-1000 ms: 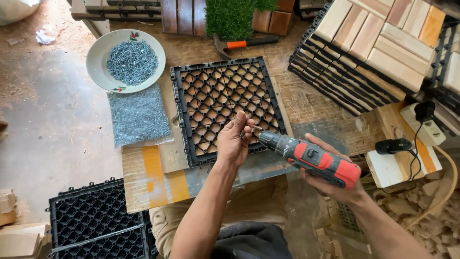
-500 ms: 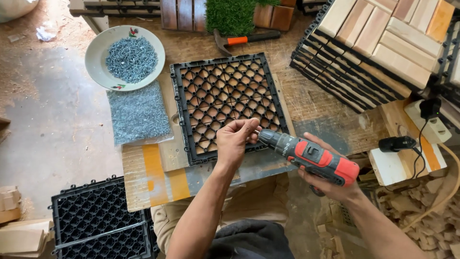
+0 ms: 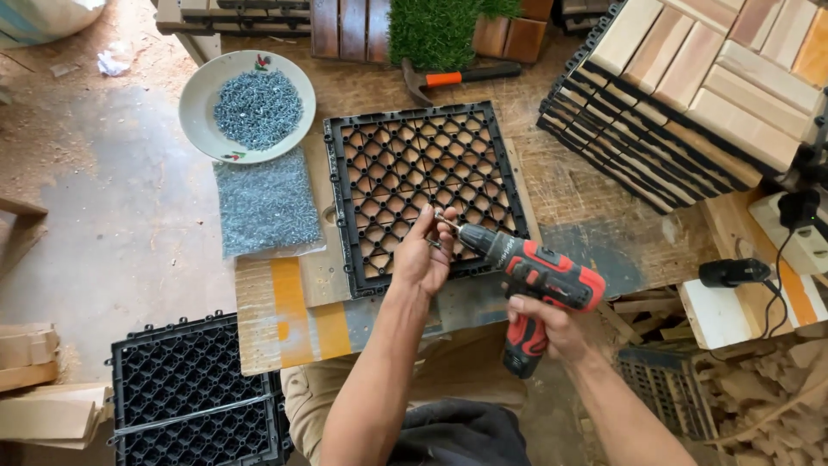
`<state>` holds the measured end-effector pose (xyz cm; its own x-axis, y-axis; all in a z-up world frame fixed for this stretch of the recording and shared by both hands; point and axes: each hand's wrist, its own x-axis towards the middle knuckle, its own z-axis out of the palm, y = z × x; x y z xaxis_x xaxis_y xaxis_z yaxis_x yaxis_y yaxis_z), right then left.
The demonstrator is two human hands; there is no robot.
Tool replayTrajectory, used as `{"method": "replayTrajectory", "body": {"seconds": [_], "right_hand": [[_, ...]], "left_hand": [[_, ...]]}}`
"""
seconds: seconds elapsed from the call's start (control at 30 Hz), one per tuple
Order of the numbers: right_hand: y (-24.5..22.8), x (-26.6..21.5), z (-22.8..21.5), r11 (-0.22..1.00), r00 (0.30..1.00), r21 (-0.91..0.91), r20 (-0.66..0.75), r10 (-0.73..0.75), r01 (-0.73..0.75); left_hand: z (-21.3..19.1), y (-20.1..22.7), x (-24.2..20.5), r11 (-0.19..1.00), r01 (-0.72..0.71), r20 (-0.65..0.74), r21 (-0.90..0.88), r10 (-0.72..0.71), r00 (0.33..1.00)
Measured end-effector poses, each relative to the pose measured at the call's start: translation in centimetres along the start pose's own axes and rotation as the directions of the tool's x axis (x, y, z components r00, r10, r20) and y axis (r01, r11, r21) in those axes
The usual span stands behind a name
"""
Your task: Assembling interlocking wooden floor tiles by placing cedar slats onto a plastic base and securing them with screws using a power drill.
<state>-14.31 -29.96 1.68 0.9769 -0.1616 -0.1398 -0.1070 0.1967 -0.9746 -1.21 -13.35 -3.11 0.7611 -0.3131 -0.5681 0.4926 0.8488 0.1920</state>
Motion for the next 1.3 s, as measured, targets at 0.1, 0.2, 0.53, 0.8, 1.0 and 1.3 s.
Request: {"method": "replayTrajectory", "body": {"seconds": [0.1, 0.2, 0.53, 0.8, 1.0, 1.3], "right_hand": [[-1.2, 0.0, 0.9, 0.993, 0.998, 0.103, 0.026, 0.051, -0.053], [-0.2, 0.4, 0.6, 0.979, 0.996, 0.188, 0.051, 0.074, -0.082], [4.7, 0.2, -1.0, 0.813, 0.970, 0.529, 0.161, 0.184, -0.242], [4.6, -0.3, 0.7, 0.672, 0.941, 0.689, 0.336, 0.036, -0.272], [6.6, -0.1, 0.7, 0.649, 0.948, 0.729, 0.317, -0.037, -0.218], [4.5, -1.4, 1.1, 0.679, 0.955, 0.697, 0.296, 0.023, -0.232]], "left_hand": [[0.9, 1.2, -0.9, 0.998, -0.009, 0.017, 0.064, 0.008, 1.000], [1.1, 1.9, -1.6, 0.985, -0.064, 0.014, 0.158, 0.062, 0.998], [-0.5, 2.4, -0.9, 0.990, -0.049, 0.028, 0.133, 0.046, 0.999], [-2.6, 2.8, -0.3, 1.000, 0.023, 0.076, 0.016, -0.024, 0.997], [0.9, 6.9, -3.2, 0.942, -0.218, 0.000, 0.254, 0.226, 0.974], [2.3, 23.4, 3.7, 0.806, -0.411, -0.140, 0.426, 0.508, 0.850]]}}
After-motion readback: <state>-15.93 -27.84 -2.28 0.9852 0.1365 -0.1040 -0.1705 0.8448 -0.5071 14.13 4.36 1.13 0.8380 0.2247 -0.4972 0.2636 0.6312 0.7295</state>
